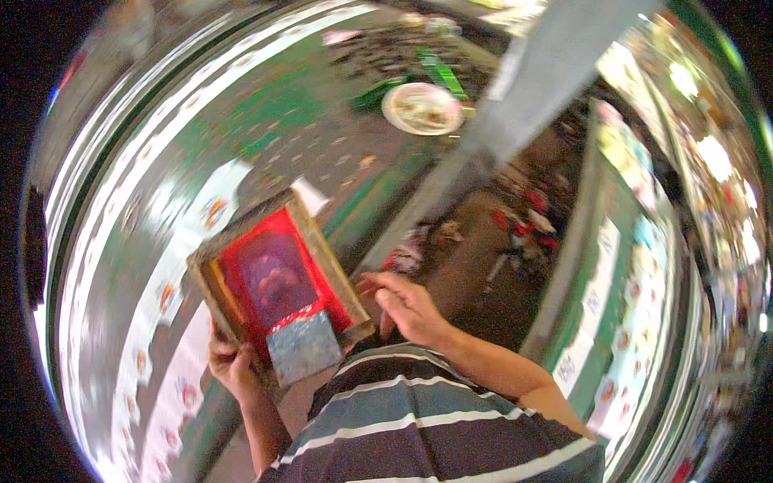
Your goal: The person repeatedly rubs a small rectangular block over a red inked surface inside a wooden frame, then presses the frame onto a cloth laid on a green table to transfer a printed design. The person continues this cycle across multiple cloths.
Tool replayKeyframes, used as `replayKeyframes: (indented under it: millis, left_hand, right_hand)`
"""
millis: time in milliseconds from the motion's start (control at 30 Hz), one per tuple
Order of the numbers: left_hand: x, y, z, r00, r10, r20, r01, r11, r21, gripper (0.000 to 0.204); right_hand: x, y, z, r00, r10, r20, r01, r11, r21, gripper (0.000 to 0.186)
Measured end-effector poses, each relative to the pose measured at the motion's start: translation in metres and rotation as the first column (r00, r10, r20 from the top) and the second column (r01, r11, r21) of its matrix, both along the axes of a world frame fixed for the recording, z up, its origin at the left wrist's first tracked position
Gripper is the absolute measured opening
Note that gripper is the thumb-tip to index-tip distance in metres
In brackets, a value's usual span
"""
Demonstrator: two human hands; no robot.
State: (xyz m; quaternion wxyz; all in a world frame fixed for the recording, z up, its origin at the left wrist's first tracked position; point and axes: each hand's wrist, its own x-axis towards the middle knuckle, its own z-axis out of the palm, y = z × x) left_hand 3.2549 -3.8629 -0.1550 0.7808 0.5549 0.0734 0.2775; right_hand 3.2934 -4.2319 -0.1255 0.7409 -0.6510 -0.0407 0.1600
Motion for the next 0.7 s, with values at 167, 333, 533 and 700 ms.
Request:
replayKeyframes:
  millis: [167, 333, 533, 700]
  left_hand:
    - [0.036, -0.064, 0.005, 0.975, -0.220, 0.030, 0.222, 0.964, -0.150, 0.034]
    - [0.085, -0.137, 0.005, 0.885, -0.457, 0.093, 0.461, 0.887, -0.034, 0.034]
    - [0.130, -0.250, 0.027, 0.718, -0.693, 0.063, 0.683, 0.720, 0.125, 0.028]
    - [0.140, -0.346, 0.055, 0.542, -0.839, 0.043, 0.794, 0.528, 0.302, 0.016]
  right_hand:
    - [-0.031, -0.041, 0.012, 0.985, -0.156, 0.070, 0.154, 0.988, 0.028, 0.049]
    - [-0.051, -0.099, 0.018, 0.903, -0.361, 0.235, 0.369, 0.930, 0.010, 0.051]
    - [-0.092, -0.186, 0.027, 0.798, -0.572, 0.192, 0.557, 0.820, 0.129, 0.050]
    - [-0.137, -0.233, 0.020, 0.632, -0.740, 0.233, 0.722, 0.670, 0.172, 0.049]
